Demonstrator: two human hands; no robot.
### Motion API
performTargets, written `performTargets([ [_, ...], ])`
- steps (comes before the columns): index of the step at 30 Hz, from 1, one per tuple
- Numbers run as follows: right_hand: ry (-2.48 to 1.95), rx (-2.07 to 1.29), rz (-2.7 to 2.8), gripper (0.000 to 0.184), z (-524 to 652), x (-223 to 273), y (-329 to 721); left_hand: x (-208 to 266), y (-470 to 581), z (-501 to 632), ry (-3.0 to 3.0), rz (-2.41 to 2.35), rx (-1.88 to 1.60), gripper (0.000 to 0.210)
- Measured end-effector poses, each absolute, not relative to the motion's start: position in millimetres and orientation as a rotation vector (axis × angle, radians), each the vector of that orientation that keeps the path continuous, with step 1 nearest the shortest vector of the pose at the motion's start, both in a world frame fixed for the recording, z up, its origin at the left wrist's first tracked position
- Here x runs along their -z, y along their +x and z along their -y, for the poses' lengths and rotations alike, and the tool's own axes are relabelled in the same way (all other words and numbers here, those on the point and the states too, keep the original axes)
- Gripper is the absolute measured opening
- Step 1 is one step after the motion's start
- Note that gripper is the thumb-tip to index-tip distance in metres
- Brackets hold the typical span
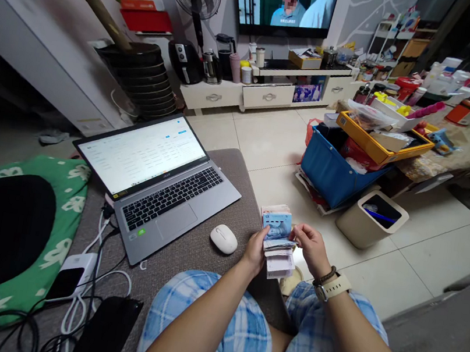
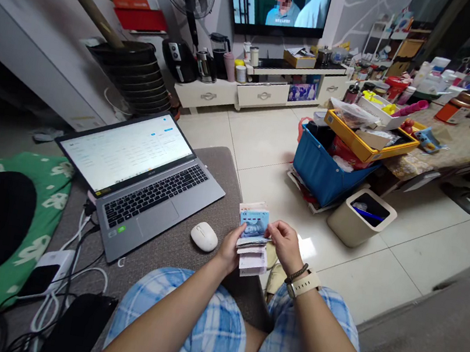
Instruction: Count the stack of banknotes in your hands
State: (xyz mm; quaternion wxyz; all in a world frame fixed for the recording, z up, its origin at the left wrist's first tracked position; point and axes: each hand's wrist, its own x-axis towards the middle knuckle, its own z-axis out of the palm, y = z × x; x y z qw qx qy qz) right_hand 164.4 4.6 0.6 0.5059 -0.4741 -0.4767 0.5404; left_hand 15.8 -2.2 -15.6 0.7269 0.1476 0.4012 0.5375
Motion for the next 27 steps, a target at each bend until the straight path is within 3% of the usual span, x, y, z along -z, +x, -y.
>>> performTargets([
  [11,-1.257,-1.244,1.007,0.038,-10,18,166,14,16,2,0.378,-0.928,-1.201,0.032],
  [27,-1.157,-1.291,1.08,0.035,-9,12,166,17,17,1,0.359,-0.915,-1.206,0.039],
])
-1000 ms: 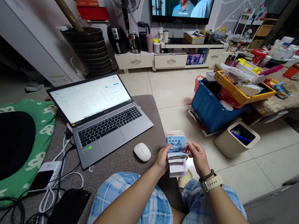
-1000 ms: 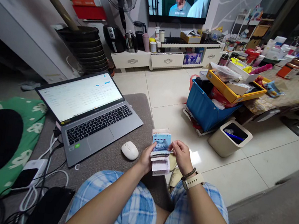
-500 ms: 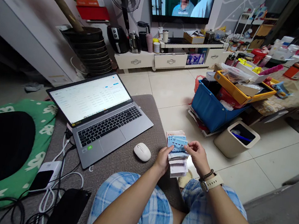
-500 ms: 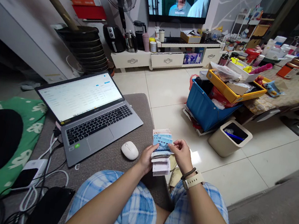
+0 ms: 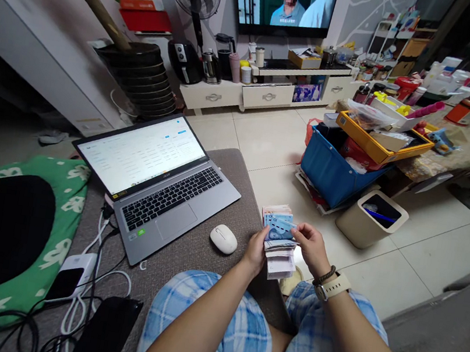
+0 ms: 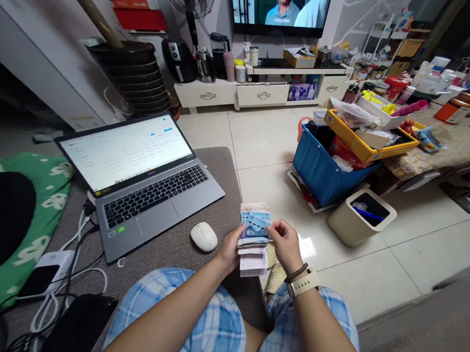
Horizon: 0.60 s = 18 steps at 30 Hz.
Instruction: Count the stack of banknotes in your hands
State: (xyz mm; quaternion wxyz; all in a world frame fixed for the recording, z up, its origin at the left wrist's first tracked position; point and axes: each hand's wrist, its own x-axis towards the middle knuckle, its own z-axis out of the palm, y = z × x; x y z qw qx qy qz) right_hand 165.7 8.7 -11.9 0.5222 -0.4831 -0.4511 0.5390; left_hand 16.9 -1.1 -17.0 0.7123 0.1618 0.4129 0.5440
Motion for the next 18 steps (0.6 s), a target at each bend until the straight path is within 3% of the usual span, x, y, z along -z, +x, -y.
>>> performTargets([
  [18,-1.142,-1.372,1.04,0.03,-4.4,1.6,163.6,26.6,17.1,-2.1,0.292,-0.862,-1.216,0.037],
])
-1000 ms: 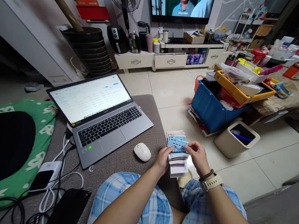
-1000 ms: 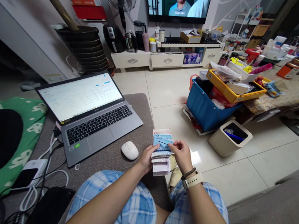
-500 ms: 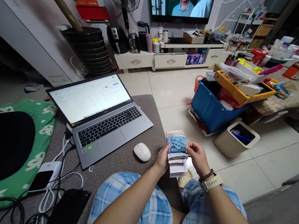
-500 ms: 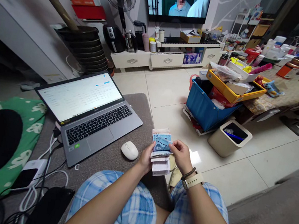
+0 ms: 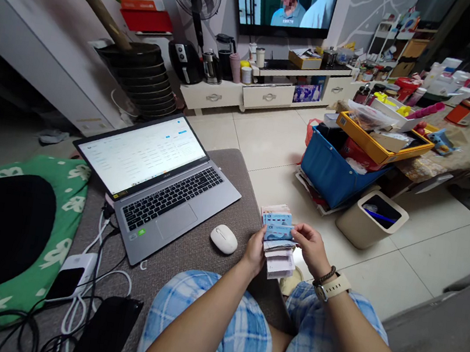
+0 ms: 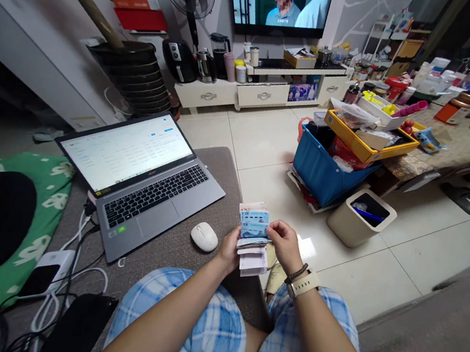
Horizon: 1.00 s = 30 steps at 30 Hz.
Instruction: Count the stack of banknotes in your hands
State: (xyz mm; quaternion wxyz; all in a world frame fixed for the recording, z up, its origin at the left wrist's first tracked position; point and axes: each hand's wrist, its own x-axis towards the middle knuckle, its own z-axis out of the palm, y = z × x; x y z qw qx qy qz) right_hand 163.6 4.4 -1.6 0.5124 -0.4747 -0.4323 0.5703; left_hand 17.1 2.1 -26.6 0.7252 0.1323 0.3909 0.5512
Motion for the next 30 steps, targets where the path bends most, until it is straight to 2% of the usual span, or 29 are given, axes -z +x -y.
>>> performTargets([
  [30,-1.118,-1.311,1.152,0.035,-3,-4,164,14,16,2,0.31,-0.896,-1.204,0.033],
])
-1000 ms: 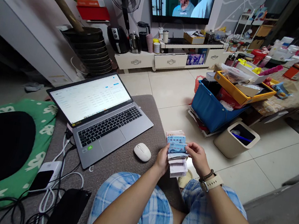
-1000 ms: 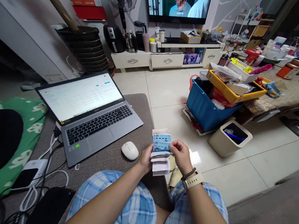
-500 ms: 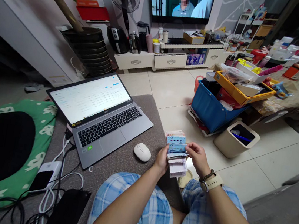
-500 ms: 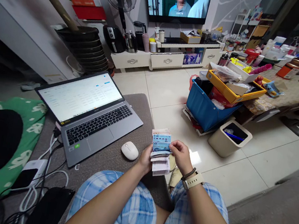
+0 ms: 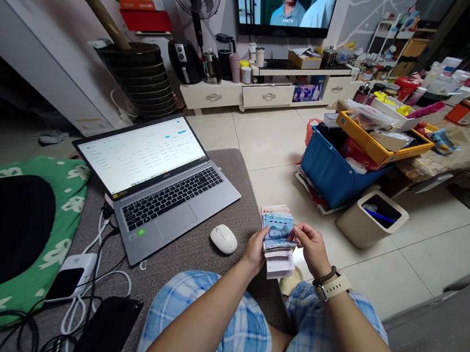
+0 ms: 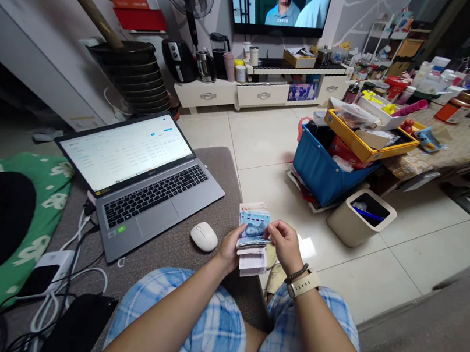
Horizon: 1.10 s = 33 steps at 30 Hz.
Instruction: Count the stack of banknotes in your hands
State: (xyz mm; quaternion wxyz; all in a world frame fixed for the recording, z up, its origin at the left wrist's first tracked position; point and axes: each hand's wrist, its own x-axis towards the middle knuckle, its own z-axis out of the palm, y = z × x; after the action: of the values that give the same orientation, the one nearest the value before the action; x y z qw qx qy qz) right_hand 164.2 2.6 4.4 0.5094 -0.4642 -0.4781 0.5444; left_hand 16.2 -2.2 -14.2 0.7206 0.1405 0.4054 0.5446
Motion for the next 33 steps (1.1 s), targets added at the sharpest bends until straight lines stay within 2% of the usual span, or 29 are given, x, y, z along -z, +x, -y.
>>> performTargets([
  [18,-1.247,-1.227,1.069,0.036,-11,16,167,13,16,3,0.404,-0.938,-1.197,0.033],
  [33,-1.173,-1.307,1.077,0.036,-6,0,164,20,17,1,0.33,-0.87,-1.228,0.04],
])
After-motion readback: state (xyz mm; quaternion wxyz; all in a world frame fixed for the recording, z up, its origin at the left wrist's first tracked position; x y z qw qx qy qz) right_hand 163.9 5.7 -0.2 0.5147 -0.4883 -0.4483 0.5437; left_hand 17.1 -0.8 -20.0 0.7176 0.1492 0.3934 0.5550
